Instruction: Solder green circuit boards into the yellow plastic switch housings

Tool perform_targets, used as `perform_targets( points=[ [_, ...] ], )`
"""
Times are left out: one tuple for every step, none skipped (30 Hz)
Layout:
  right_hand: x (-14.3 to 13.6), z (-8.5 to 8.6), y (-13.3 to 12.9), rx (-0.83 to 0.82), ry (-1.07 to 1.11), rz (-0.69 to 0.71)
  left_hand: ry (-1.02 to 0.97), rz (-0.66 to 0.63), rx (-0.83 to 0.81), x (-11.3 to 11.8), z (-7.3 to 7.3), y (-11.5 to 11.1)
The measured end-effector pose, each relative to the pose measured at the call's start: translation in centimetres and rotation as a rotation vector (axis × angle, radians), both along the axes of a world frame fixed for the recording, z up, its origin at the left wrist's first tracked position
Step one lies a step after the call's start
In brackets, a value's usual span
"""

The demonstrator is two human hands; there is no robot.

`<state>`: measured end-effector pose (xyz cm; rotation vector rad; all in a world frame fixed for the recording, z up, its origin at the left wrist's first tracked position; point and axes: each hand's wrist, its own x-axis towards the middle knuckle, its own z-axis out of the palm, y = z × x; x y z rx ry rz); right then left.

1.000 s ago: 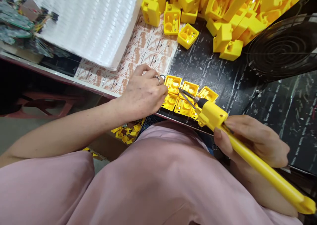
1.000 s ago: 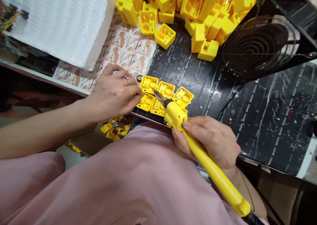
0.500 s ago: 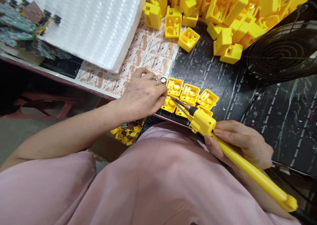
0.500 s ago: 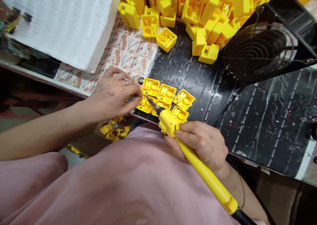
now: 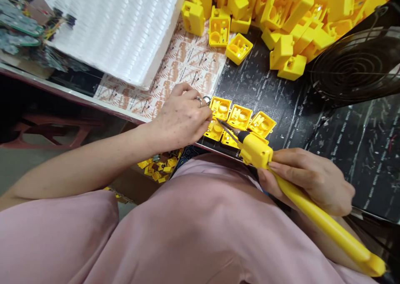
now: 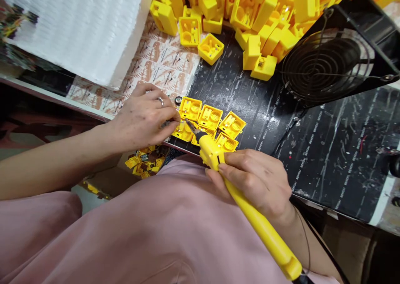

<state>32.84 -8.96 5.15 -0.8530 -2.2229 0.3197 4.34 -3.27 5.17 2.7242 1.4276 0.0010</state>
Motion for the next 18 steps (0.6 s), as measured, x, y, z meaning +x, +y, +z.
perform_targets(
  points=[
    [0.0,0.0,0.0,0.002,-0.001,-0.010,0.008,-0.002,-0.002,0.0,0.0,0.0],
    [0.0,0.0,0.1,0.013,0.006,-0.010,0.022,-0.005,-0.001,0.0,0.0,0.0],
    [-0.1,-0.1,0.2,0.031,0.012,-0.001,0.039,-0.011,0.005,0.0,0.0,0.1],
    [-0.2,0.0,0.3,0.048,0.016,0.010,0.056,-0.015,0.011,0.0,-0.1,0.1],
    [-0.3,0.0,0.4,0.063,0.023,0.016,0.068,-0.019,0.012,0.0,-0.1,0.0],
    [-0.5,0.1,0.4,0.076,0.031,0.015,0.073,-0.022,0.014,0.1,-0.2,0.0],
    [-0.5,0.2,0.5,0.078,0.032,0.014,0.071,-0.024,0.015,0.1,-0.2,0.0],
    [-0.5,0.3,0.4,0.070,0.029,0.016,0.068,-0.027,0.017,0.1,-0.1,0.0],
    [-0.5,0.4,0.3,0.042,0.029,0.006,0.064,-0.033,0.018,0.1,0.0,0.0],
    [-0.3,0.4,0.1,0.006,0.053,-0.016,0.058,-0.038,0.015,0.0,0.3,0.1],
    [-0.2,0.3,-0.2,-0.032,0.099,-0.053,0.043,-0.035,0.014,-0.1,0.6,0.2],
    [0.1,0.1,-0.5,-0.072,0.153,-0.100,0.023,-0.015,0.009,-0.3,0.9,0.5],
    [0.4,-0.2,-0.8,-0.096,0.211,-0.156,-0.006,0.021,0.002,-0.4,1.3,0.9],
    [0.7,-0.6,-1.1,-0.091,0.266,-0.221,-0.045,0.069,-0.004,-0.6,1.5,1.4],
    [1.0,-1.1,-1.4,-0.062,0.303,-0.278,-0.085,0.120,-0.011,-0.8,1.7,1.9],
    [1.4,-1.6,-1.5,-0.026,0.322,-0.319,-0.116,0.162,-0.019,-0.9,1.6,2.5],
    [1.7,-2.0,-1.6,-0.021,0.321,-0.343,-0.132,0.189,-0.030,-0.9,1.4,3.1],
    [2.0,-2.3,-1.7,-0.048,0.315,-0.349,-0.135,0.205,-0.044,-0.9,1.1,3.7]
  ],
)
